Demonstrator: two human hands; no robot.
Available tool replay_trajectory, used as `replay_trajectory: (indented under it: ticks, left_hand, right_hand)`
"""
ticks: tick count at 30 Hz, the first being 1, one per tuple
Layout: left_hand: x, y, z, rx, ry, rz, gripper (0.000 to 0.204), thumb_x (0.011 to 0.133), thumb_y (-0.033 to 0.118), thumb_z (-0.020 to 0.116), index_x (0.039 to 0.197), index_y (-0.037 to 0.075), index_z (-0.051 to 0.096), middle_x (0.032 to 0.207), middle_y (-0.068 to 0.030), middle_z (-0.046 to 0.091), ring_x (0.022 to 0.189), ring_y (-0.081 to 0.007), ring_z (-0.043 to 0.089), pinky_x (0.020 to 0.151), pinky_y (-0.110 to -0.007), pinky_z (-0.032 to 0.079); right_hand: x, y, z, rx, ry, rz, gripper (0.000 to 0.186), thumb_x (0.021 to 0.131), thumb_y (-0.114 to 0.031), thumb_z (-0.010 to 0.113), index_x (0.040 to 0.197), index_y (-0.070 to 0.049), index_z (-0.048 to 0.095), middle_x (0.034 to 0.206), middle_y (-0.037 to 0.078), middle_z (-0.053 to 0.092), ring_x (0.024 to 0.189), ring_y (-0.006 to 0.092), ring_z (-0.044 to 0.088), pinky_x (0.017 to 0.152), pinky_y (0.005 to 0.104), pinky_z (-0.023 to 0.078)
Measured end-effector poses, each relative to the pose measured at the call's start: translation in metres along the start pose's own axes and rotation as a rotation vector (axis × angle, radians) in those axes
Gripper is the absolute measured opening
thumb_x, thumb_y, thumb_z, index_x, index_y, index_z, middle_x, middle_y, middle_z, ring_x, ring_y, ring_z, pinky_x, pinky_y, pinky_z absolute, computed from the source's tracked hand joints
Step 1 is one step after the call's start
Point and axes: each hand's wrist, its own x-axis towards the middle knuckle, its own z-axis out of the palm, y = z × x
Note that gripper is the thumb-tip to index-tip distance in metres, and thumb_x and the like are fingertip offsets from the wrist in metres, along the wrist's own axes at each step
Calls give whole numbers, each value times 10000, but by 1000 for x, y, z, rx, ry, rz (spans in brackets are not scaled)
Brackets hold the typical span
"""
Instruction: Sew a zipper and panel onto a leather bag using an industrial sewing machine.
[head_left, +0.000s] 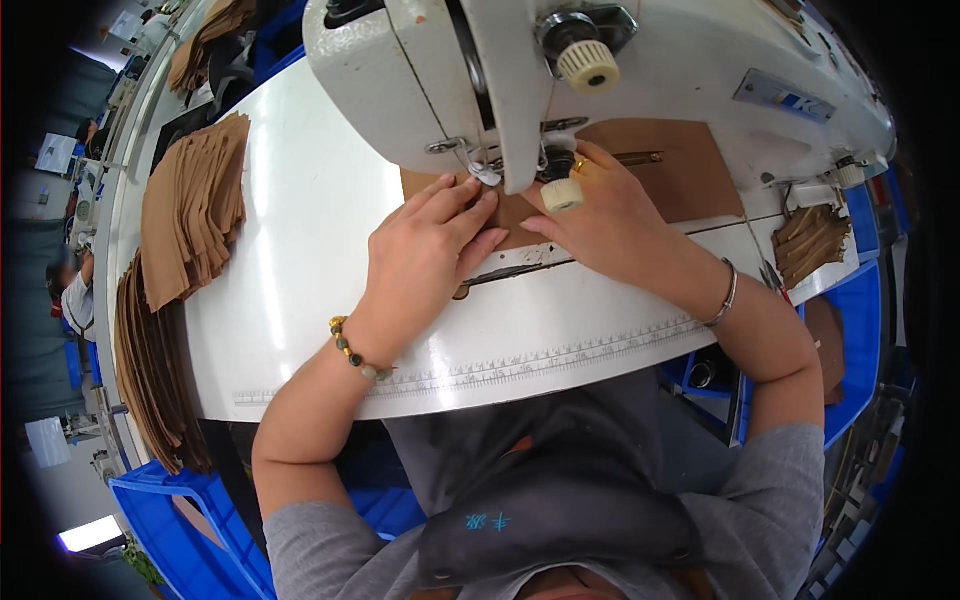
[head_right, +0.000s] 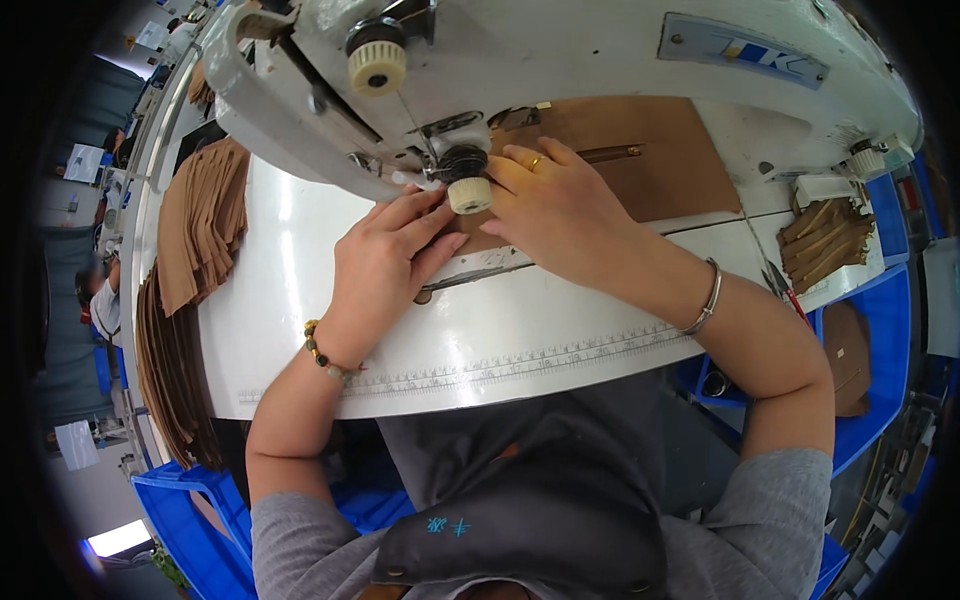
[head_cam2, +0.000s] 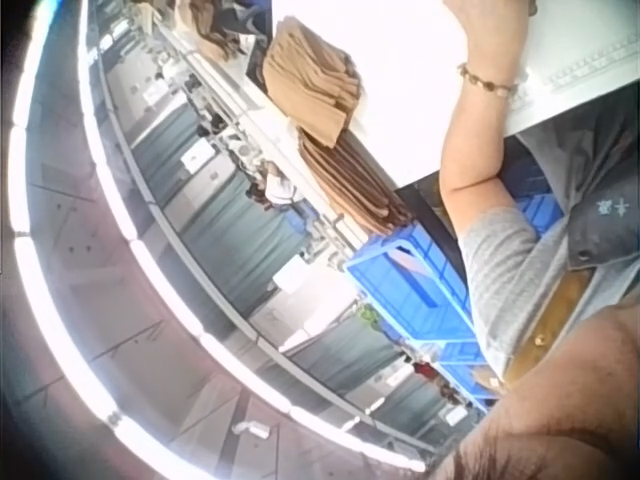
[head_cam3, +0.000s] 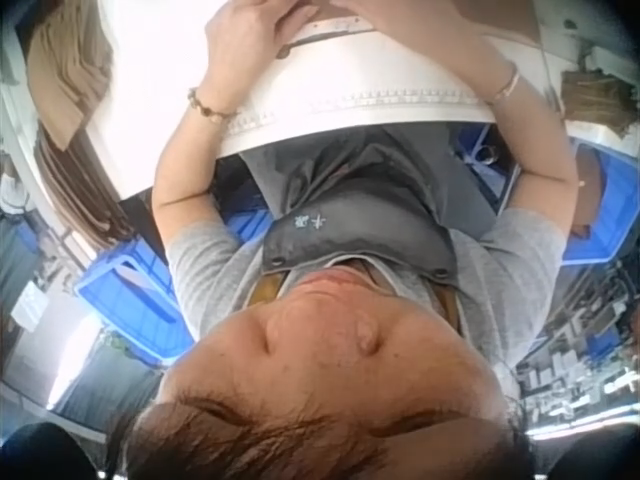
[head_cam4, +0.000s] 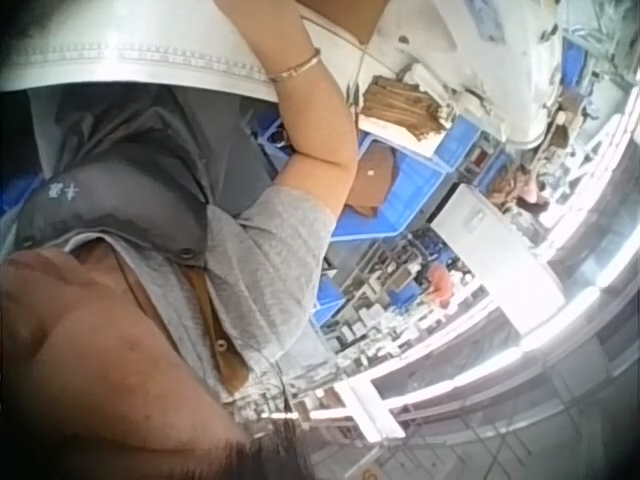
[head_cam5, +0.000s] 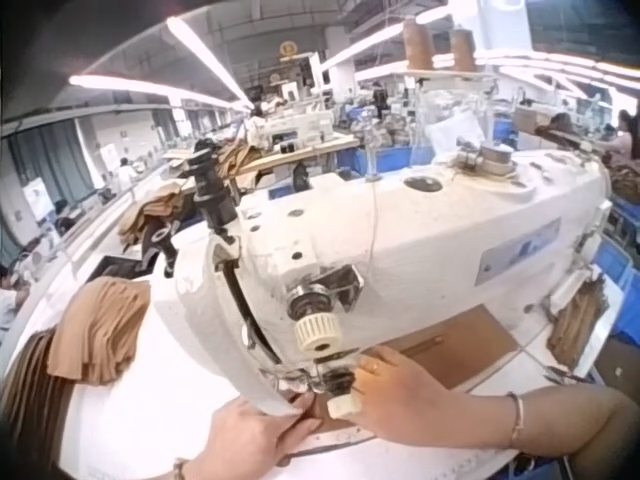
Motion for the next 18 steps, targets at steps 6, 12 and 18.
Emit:
replay_trajectory:
  ticks: [6, 12, 18]
  left_hand:
    - [-1, -1, 2, 22, 4, 11, 286, 880, 292, 796, 1113, 126, 805, 1164, -37, 764, 1155, -262, 717, 877, -342, 605]
    - [0, -1, 1, 25, -29, -17, 284, 887, 293, 790, 1120, 131, 803, 1174, -39, 759, 1162, -260, 712, 877, -349, 603]
    - [0, -1, 2, 20, -13, 2, 282, 888, 289, 786, 1116, 123, 802, 1175, -43, 758, 1163, -265, 709, 878, -350, 599]
  right_hand:
    - [0, 0, 0, -1, -2, -6, 363, 893, -326, 762, 1119, -45, 720, 1236, 97, 684, 1246, 271, 608, 1104, 467, 466]
    - [0, 2, -3, 5, -28, -4, 380, 896, -330, 760, 1146, -47, 713, 1234, 90, 681, 1239, 263, 610, 1104, 468, 471]
    - [-2, 2, -2, 16, -22, -4, 393, 894, -339, 759, 1158, -51, 711, 1249, 84, 668, 1246, 260, 607, 1105, 471, 467]
